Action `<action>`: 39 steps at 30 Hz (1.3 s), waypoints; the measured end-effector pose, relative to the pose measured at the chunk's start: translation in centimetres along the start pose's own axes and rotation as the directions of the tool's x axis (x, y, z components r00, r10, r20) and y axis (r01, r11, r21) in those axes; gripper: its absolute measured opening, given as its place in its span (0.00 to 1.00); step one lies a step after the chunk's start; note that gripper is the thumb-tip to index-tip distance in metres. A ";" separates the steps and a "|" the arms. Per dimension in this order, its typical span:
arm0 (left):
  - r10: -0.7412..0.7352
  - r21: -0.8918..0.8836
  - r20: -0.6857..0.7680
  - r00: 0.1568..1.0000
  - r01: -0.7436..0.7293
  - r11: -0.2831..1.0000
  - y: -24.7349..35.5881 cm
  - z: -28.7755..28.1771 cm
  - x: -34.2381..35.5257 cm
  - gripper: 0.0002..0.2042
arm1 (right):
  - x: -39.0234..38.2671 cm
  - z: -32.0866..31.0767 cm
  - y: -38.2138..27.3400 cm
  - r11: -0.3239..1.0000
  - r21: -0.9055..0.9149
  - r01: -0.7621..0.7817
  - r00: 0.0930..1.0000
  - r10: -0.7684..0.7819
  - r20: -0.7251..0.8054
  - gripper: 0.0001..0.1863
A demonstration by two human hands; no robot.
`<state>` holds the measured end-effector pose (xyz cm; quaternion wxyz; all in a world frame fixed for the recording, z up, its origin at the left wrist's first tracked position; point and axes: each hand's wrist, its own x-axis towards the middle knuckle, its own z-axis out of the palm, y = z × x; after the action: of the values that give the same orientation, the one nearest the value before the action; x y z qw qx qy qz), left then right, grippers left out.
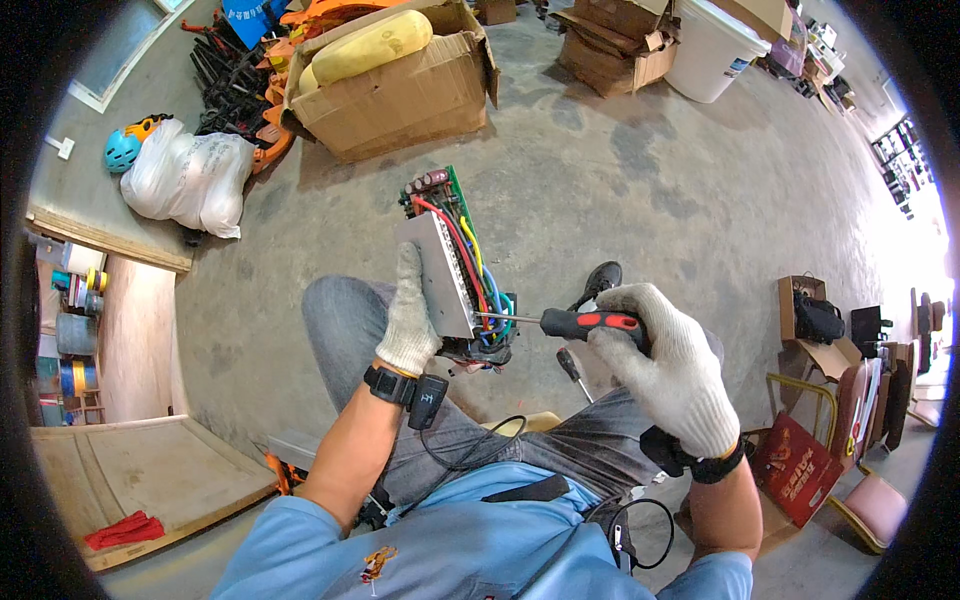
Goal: Secure screws onto an electronic controller unit using a screwdriver.
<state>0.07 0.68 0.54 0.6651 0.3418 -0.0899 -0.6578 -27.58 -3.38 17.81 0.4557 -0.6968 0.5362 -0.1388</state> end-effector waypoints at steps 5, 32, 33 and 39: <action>-0.019 -0.043 0.012 1.000 0.019 0.999 0.2 0.1 -0.3 0.35 | 1.4 -0.9 0.1 0.961 0.147 -0.234 0.962 0.207 0.177 0.17; 0.077 0.112 -0.151 0.986 -0.061 0.992 -0.6 -2.0 0.9 0.40 | 1.6 1.9 5.3 0.918 -0.200 0.342 0.934 -0.309 0.179 0.23; 0.080 0.097 -0.149 0.986 -0.066 0.993 -0.7 -1.9 1.0 0.40 | 1.8 1.8 5.4 0.961 -0.037 0.274 0.959 -0.270 0.090 0.23; 0.093 0.114 -0.060 0.994 -0.086 0.990 -0.7 -2.2 1.1 0.38 | 1.8 1.4 5.0 0.997 -0.050 0.055 0.998 -0.053 0.046 0.23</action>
<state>0.88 0.42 -1.89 0.6764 0.3953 -0.1200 -0.6098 -29.07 -4.37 12.59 0.4457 -0.7254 0.5102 -0.1216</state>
